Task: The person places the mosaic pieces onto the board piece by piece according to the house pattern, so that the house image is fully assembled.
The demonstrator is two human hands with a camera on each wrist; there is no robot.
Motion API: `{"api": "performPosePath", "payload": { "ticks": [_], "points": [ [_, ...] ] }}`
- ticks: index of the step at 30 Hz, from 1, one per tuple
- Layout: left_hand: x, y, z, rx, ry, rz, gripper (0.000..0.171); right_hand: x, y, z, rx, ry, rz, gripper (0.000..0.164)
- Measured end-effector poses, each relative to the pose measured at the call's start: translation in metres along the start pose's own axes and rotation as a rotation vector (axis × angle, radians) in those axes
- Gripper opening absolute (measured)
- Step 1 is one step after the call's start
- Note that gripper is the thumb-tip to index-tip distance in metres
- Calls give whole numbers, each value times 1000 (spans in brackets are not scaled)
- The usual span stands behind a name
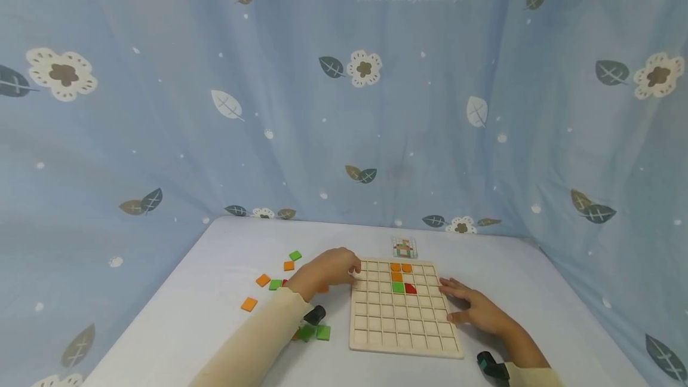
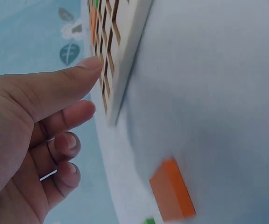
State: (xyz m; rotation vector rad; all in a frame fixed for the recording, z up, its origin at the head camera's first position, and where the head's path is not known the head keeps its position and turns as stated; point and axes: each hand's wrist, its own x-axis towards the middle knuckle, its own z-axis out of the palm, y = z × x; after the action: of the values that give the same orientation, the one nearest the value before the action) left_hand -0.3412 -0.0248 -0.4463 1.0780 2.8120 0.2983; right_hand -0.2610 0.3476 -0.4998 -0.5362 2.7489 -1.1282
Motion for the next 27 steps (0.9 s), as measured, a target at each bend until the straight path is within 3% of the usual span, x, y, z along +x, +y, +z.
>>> {"api": "performPosePath", "payload": {
  "ticks": [12,19,27],
  "points": [
    [-25,-41,3,-34,48,-38,14,1,2,2,4,2,1,76],
    [-39,-67,1,-41,43,-131,13,0,4,4,3,0,-13,74],
    [-52,-75,-7,-90,24,-220,18,0,2,3,-16,3,-21,74]
  ]
}}
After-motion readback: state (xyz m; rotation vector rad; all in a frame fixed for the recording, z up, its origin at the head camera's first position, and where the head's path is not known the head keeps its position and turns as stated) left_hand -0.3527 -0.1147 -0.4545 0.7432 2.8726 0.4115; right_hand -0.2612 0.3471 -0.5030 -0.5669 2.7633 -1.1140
